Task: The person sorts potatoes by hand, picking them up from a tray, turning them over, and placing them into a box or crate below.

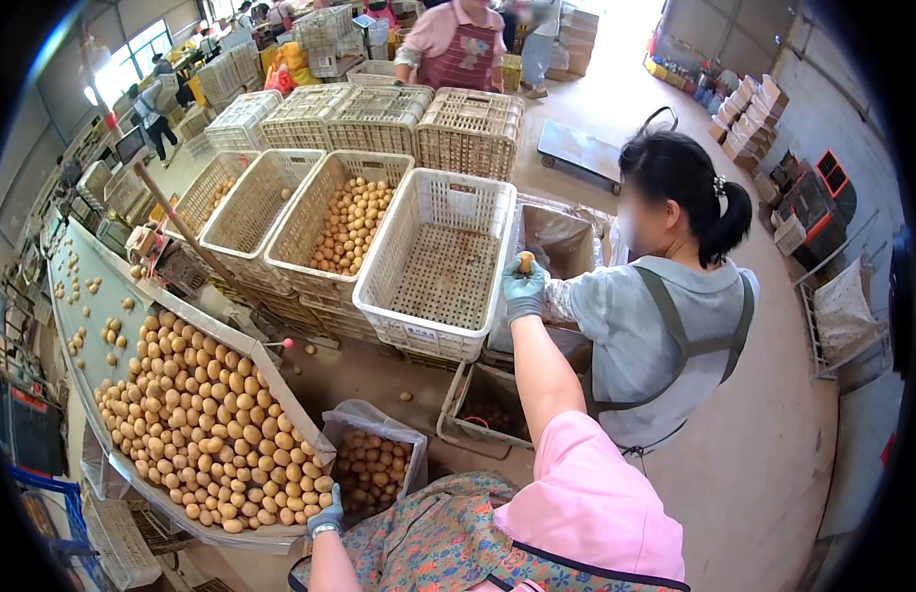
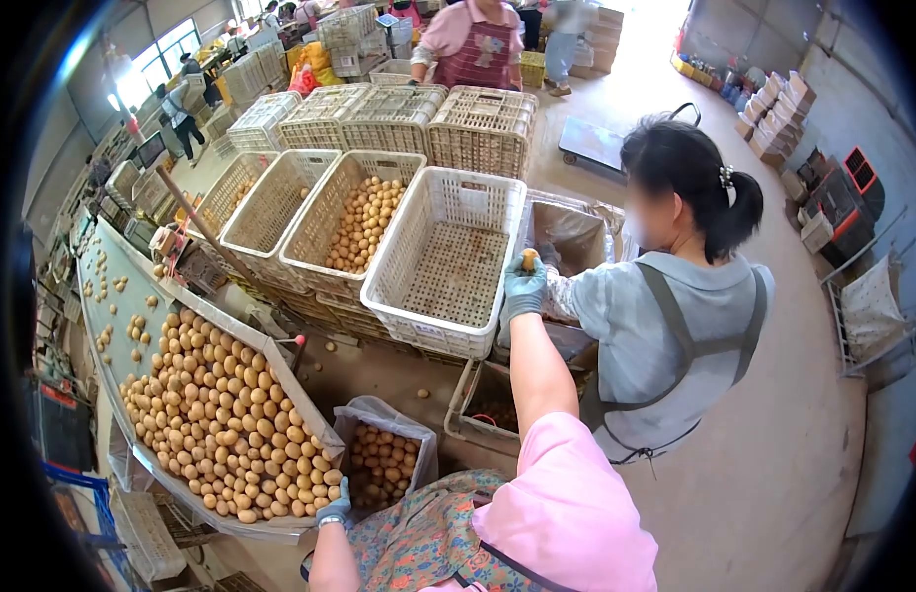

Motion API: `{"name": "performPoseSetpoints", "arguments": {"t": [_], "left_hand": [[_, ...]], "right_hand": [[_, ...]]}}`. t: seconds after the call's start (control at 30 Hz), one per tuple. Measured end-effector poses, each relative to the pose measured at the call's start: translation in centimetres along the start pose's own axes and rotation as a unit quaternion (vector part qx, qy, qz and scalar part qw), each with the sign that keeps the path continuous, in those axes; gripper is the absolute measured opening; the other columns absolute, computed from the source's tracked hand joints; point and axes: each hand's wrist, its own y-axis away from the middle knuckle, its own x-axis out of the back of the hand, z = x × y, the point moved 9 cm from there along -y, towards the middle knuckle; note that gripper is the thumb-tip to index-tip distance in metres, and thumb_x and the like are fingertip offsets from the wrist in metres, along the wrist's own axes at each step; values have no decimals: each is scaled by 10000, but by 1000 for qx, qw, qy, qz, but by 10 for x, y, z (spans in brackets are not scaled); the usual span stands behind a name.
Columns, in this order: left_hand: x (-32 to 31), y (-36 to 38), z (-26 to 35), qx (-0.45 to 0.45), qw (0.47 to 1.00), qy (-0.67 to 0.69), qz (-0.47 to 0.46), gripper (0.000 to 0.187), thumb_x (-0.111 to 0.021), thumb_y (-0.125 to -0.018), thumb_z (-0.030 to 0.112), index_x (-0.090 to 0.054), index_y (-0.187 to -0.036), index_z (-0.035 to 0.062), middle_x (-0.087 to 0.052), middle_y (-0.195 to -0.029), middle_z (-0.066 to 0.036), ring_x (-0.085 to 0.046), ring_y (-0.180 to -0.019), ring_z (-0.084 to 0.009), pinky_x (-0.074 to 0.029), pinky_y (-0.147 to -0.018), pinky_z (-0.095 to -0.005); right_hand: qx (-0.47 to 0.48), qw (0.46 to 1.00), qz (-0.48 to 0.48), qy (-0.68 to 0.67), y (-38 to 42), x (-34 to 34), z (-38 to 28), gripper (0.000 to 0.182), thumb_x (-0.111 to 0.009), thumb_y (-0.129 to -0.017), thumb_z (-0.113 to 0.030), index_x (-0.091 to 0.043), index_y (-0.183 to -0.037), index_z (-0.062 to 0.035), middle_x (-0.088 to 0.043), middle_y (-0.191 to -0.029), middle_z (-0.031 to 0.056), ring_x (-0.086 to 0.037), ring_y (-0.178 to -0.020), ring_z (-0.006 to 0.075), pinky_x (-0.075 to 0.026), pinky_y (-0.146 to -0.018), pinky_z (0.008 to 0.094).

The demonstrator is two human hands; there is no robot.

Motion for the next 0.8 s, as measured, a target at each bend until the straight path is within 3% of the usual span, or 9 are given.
{"name": "performPoseSetpoints", "arguments": {"t": [0.3, 0.43, 0.5, 0.7, 0.77, 0.8], "left_hand": [[-16, 0, -7, 9, 1000, 8, -10, 422, -536, -1038, 332, -656, -1351, 77, -617, -1439, -96, -496, -1393, -384, -374, -1190, -630], [-16, 2, -8, 15, 1000, 15, -14, 423, -534, -1038, 332, -655, -1354, 79, -616, -1441, -94, -494, -1395, -384, -374, -1189, -632], [-12, 2, -6, 19, 999, 22, -17, 423, -533, -1038, 332, -655, -1355, 81, -615, -1443, -93, -493, -1396, -385, -374, -1189, -633], [2, -5, -3, 35, 999, 29, -17, 424, -531, -1039, 332, -654, -1360, 85, -613, -1446, -91, -490, -1399, -385, -374, -1187, -636], [6, -9, -1, 39, 999, 26, -22, 424, -530, -1039, 332, -653, -1361, 86, -612, -1448, -90, -489, -1400, -386, -374, -1187, -637], [11, -11, -1, 46, 998, 31, -15, 425, -534, -1036, 331, -652, -1360, 82, -614, -1445, -94, -490, -1400, -387, -374, -1187, -636]], "right_hand": [[-12, 1000, -17, 10, 7, -1, -7, 156, -732, -852, -99, -701, -992, -38, -731, -939, 114, -715, -848, 283, -653, -713, 400], [-9, 1000, -6, -25, 3, 1, -16, 210, -713, -886, -152, -681, -1048, -23, -725, -963, 135, -712, -842, 298, -666, -760, 424], [49, 998, 25, -21, 8, 3, -24, 265, -700, -898, -165, -652, -1093, 8, -703, -1032, 163, -695, -974, 327, -651, -850, 485], [28, 997, 68, -5, 8, 41, -32, 159, -597, -916, -49, -642, -1059, 4, -681, -1028, 181, -678, -1015, 395, -618, -939, 550], [-11, 999, 41, 32, 17, 52, -25, 199, -548, -901, 21, -624, -1081, -14, -684, -1081, 189, -679, -1023, 407, -611, -946, 570], [21, 997, 45, 61, 25, 64, -30, 327, -532, -885, 56, -614, -1177, -67, -684, -1155, 170, -680, -1039, 407, -610, -942, 576]]}}
